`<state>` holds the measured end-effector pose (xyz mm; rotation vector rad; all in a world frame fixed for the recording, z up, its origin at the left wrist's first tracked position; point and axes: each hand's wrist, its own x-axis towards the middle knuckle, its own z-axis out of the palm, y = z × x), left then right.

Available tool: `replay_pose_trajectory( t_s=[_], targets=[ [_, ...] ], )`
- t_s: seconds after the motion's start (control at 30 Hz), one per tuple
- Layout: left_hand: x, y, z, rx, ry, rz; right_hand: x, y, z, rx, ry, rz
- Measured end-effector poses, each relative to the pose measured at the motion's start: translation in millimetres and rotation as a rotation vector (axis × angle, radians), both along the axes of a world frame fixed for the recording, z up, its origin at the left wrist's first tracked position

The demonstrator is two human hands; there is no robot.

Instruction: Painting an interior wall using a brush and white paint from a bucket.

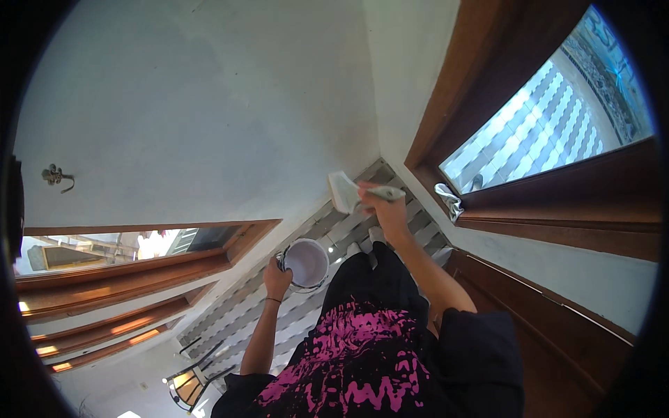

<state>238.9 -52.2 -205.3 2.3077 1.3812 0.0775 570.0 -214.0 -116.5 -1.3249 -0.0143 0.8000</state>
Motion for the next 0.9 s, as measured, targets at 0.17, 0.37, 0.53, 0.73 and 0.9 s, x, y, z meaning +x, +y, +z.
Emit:
replay_pose_trajectory(
  t_s=[0.17,0.37,0.53,0.73,0.9],
  targets=[
    [-11,-5,0,0.030,0.056,-0.020,-63,-19,-25,-0.031,0.242,0.022],
    [-32,-17,4,0.060,-0.029,-0.001,-134,-20,-37,-0.109,0.336,0.096],
    [-40,-36,-7,0.010,-0.132,0.080,-168,-22,-49,-0.163,0.252,0.228],
    [-38,-44,5,-0.141,-0.232,0.234,-179,-24,-54,-0.261,0.173,0.299],
    [-55,-60,10,-0.152,-0.440,0.373,-177,-20,-37,-0.275,0.097,0.346]
  ],
)
